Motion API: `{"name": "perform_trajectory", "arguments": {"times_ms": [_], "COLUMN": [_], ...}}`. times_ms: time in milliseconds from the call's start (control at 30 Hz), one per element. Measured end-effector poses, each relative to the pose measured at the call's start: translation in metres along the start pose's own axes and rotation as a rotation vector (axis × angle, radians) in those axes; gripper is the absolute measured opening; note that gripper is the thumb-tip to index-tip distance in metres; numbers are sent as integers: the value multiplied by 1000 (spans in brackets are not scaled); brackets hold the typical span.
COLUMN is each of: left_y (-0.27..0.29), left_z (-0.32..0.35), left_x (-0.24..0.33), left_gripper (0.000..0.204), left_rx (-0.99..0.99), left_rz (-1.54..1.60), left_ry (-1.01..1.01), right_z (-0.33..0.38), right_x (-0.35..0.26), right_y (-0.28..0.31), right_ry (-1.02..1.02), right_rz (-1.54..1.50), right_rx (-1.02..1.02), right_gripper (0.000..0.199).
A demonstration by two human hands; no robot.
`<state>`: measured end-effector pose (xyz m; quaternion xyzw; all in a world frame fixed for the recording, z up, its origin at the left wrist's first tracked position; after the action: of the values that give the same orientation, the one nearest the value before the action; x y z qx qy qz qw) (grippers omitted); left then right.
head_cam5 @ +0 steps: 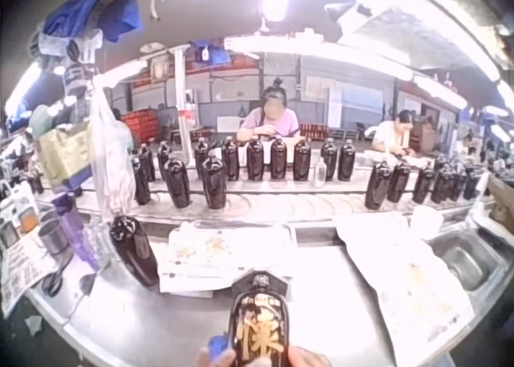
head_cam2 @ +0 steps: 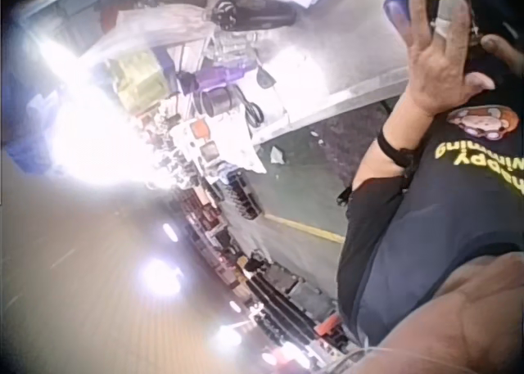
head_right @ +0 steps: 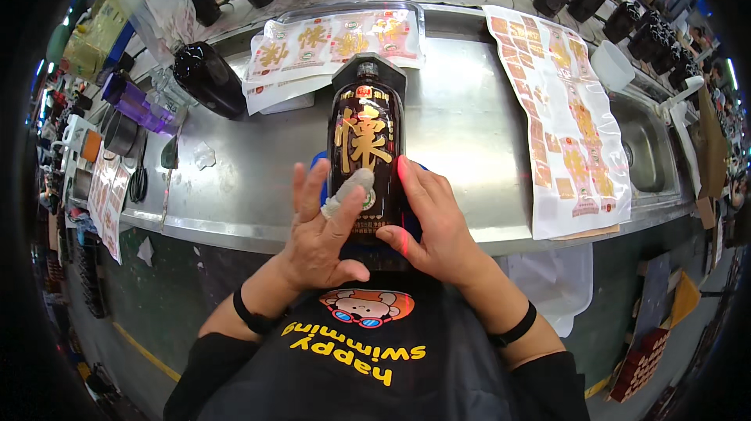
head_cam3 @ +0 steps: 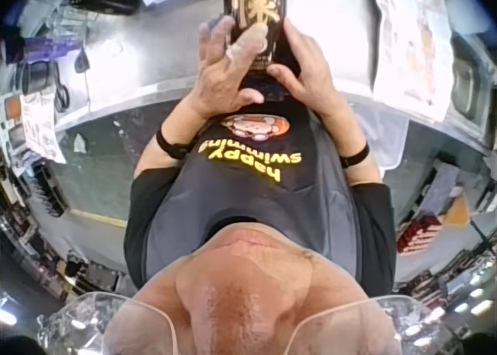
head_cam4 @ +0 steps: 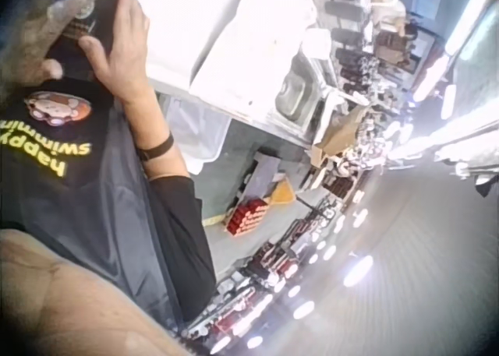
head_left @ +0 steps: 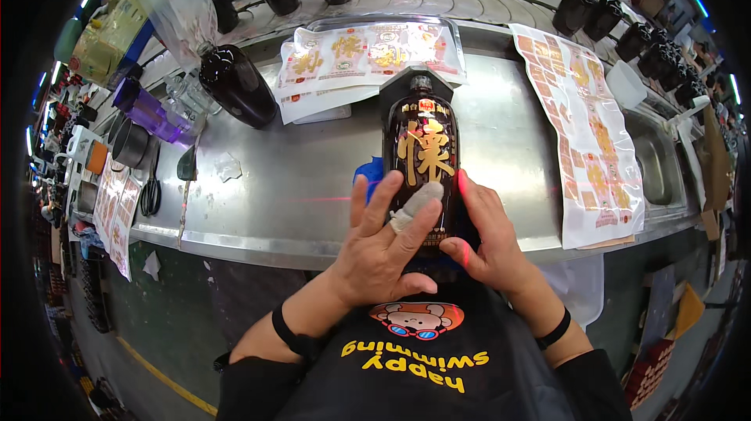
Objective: Manually applying decorative labels and smoothing them onto dark glass bottles on an assembly line.
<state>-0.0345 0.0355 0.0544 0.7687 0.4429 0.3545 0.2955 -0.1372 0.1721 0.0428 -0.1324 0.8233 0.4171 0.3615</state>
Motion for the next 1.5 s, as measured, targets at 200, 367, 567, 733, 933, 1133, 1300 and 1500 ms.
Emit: {"name": "perform_trajectory", "arguments": {"times_ms": [200,367,567,733,933,1133,1300,1500], "left_y": [8,5,12,10,6,13,7,4], "left_z": [-29,-47,-53,-29,-42,-39,-59,-38], "left_x": [-47,-74,-79,-51,-71,-53,-80,-77], "left_gripper": [67,61,58,51,47,51,51,79], "left_rx": [42,74,159,207,172,139,159,131], "left_rz": [86,72,50,-27,9,45,60,176], "left_ry": [-38,-54,-40,-128,-76,-120,-86,35], "right_z": [-2,-1,-2,-3,1,-2,4,-7], "right_x": [-2,1,1,1,6,2,10,0], "right_y": [2,1,0,2,-1,2,-3,26], "right_ry": [-2,-1,24,26,19,26,36,-25], "right_rz": [9,12,20,2,-1,4,3,7], "right_rx": [2,-5,-1,-10,-21,-3,-12,7], "right_gripper": [86,85,85,86,86,85,85,73]}}
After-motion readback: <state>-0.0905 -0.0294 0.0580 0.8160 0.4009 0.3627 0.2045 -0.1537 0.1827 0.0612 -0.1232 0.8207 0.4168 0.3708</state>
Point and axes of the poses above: each hand's wrist, its own z-axis away from the middle knuckle, its own y-axis out of the back of the hand, x = y × z, the point moved 6 cm from there along -z, towards the middle knuckle, and after that the axes turned 3 degrees about -z, right-handed, at the moved point
